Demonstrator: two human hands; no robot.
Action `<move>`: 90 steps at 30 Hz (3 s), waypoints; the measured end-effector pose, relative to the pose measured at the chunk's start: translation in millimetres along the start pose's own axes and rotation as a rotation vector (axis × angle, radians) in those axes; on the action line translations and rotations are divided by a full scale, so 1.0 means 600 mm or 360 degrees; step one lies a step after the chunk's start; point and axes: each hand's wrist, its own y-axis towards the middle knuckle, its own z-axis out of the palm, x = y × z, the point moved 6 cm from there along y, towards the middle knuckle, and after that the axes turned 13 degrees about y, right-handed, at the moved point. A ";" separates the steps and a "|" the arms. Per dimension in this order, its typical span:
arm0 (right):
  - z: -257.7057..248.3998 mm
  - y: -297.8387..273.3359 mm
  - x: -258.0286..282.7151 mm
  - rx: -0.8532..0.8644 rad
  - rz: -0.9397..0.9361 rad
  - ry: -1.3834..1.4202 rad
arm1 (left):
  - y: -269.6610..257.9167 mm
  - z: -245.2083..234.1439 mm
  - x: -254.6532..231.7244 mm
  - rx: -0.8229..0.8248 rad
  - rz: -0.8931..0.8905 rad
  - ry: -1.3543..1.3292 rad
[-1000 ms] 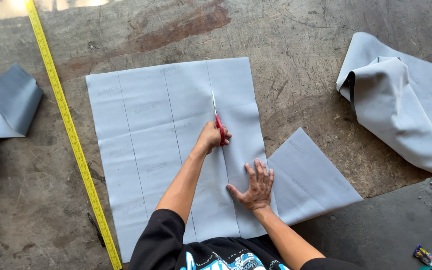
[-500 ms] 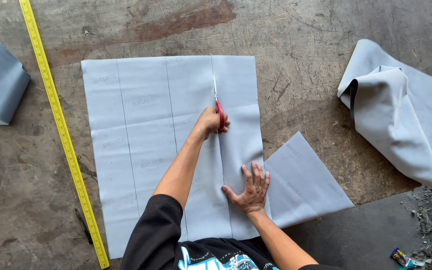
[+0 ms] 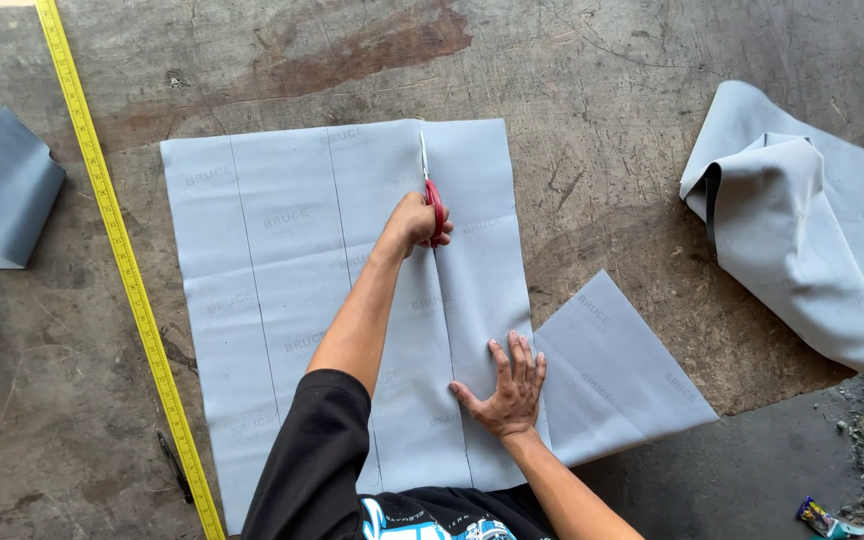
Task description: The person measures a large sheet of light gray fabric using a yellow tape measure and marks it with a pen. They then use red-handled scissors to cut the fabric along the marked lines into several long strips.
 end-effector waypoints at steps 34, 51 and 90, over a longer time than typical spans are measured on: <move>0.016 -0.007 0.044 -0.0047 -0.0183 0.0186 | -0.700 0.100 0.535 -0.0216 -0.0413 -0.0384; 0.146 0.017 0.266 0.0961 -0.0883 0.0149 | -0.792 0.151 0.528 -0.0149 -0.0658 0.0452; 0.155 -0.188 0.188 0.1306 0.1844 0.1777 | -0.723 0.118 0.398 -0.0110 -0.0586 0.0122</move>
